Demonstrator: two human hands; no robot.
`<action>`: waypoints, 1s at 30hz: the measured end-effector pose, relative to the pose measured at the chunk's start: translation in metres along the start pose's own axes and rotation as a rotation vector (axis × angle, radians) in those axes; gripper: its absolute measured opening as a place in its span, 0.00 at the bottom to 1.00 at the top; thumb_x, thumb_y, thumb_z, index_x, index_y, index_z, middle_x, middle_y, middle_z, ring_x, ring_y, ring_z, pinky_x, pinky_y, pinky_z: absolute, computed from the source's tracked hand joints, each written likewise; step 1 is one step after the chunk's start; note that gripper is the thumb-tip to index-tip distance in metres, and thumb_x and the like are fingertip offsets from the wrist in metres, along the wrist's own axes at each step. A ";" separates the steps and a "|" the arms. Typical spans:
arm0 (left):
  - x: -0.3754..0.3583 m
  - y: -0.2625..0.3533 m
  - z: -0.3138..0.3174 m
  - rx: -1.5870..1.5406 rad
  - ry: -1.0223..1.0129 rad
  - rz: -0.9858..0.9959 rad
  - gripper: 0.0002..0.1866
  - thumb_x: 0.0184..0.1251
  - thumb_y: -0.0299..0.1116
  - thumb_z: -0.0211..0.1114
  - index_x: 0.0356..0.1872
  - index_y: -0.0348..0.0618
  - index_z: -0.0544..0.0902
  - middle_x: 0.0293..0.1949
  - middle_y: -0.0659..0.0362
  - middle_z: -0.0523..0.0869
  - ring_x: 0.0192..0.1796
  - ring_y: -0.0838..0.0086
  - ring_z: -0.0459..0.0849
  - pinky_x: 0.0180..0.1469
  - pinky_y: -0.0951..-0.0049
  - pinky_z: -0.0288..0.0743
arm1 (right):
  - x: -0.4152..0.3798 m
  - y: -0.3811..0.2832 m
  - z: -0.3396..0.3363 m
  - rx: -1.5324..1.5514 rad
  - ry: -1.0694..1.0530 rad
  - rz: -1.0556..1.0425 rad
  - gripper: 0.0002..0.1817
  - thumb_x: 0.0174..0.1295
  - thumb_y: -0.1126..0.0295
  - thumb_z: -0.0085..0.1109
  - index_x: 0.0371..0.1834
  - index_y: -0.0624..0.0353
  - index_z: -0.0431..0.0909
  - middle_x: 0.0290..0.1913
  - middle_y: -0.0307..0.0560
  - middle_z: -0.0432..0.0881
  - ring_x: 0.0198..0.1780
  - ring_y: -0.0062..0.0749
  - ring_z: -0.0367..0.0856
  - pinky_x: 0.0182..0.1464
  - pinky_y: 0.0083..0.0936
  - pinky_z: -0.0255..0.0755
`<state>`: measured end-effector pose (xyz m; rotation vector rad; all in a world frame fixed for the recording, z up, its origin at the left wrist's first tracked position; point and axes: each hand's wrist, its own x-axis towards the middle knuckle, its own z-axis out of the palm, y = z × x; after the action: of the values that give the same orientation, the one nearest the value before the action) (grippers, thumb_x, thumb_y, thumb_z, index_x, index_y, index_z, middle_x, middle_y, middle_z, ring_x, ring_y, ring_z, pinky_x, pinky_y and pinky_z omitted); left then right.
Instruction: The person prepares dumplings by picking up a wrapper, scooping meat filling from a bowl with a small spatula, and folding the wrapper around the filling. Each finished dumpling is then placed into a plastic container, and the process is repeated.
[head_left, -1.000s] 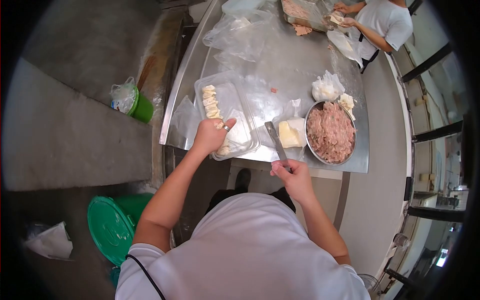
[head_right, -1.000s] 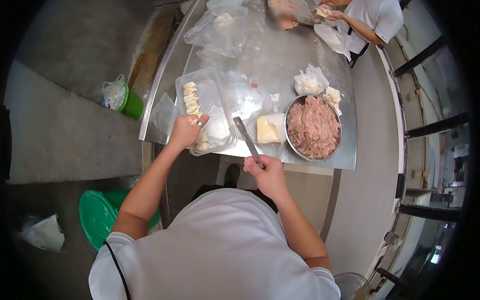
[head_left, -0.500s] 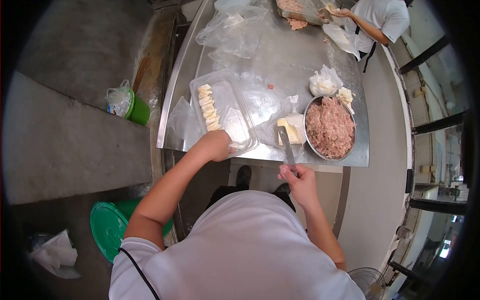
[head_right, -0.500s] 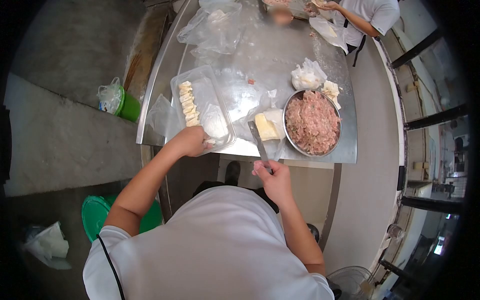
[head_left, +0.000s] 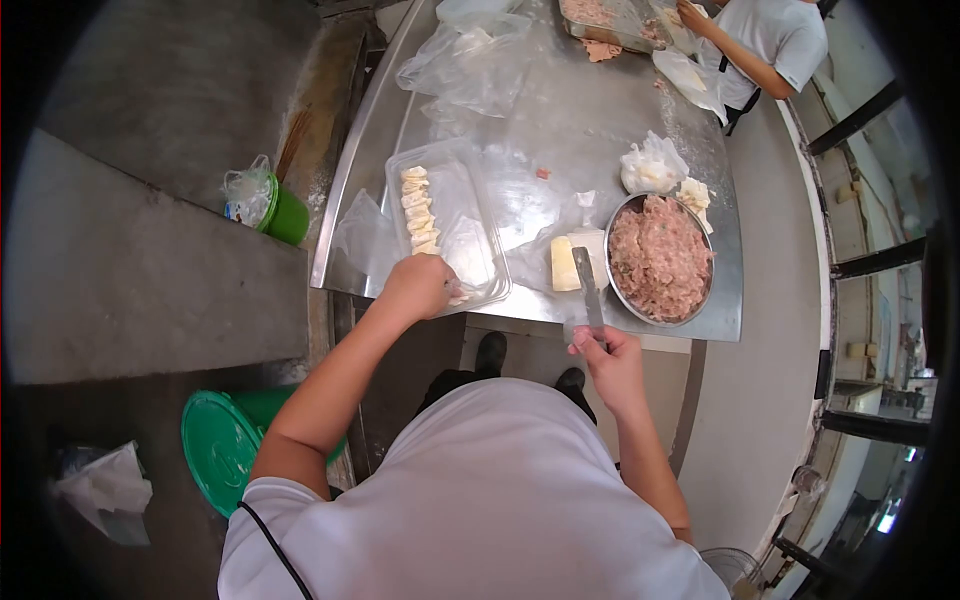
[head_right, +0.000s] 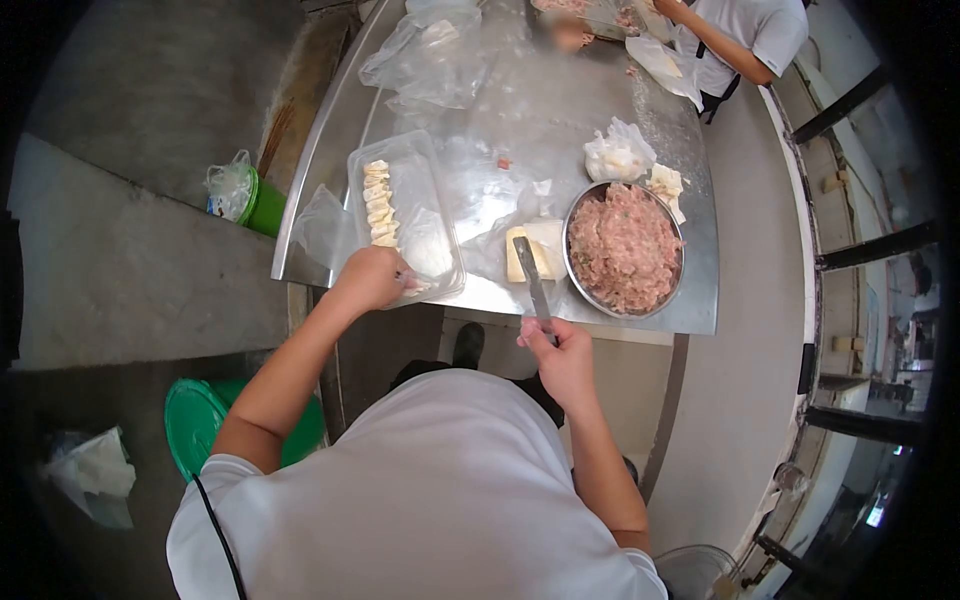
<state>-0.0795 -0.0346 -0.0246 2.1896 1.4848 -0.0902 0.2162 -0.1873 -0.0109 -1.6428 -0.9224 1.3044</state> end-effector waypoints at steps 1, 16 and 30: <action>0.000 -0.001 -0.001 0.020 0.012 -0.009 0.11 0.58 0.39 0.76 0.39 0.48 0.94 0.36 0.47 0.91 0.43 0.52 0.90 0.49 0.56 0.82 | 0.001 0.002 -0.004 0.000 -0.001 -0.023 0.14 0.72 0.64 0.67 0.47 0.66 0.87 0.32 0.37 0.87 0.24 0.10 0.66 0.25 0.16 0.57; -0.035 0.027 -0.002 0.025 -0.038 -0.111 0.17 0.56 0.36 0.79 0.48 0.48 0.92 0.50 0.51 0.88 0.57 0.54 0.85 0.59 0.59 0.78 | 0.000 -0.001 -0.065 0.023 -0.063 -0.071 0.12 0.72 0.70 0.65 0.46 0.72 0.87 0.35 0.45 0.89 0.38 0.22 0.85 0.45 0.23 0.77; 0.029 0.162 0.049 -0.208 0.461 0.393 0.14 0.53 0.31 0.79 0.39 0.40 0.88 0.41 0.53 0.86 0.51 0.54 0.84 0.55 0.57 0.78 | -0.001 0.000 -0.094 0.007 -0.045 -0.097 0.10 0.71 0.69 0.65 0.43 0.68 0.86 0.33 0.39 0.86 0.37 0.20 0.81 0.45 0.24 0.75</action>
<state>0.0867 -0.0772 -0.0192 2.3759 1.1764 0.7092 0.3084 -0.2032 0.0015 -1.5493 -1.0113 1.2813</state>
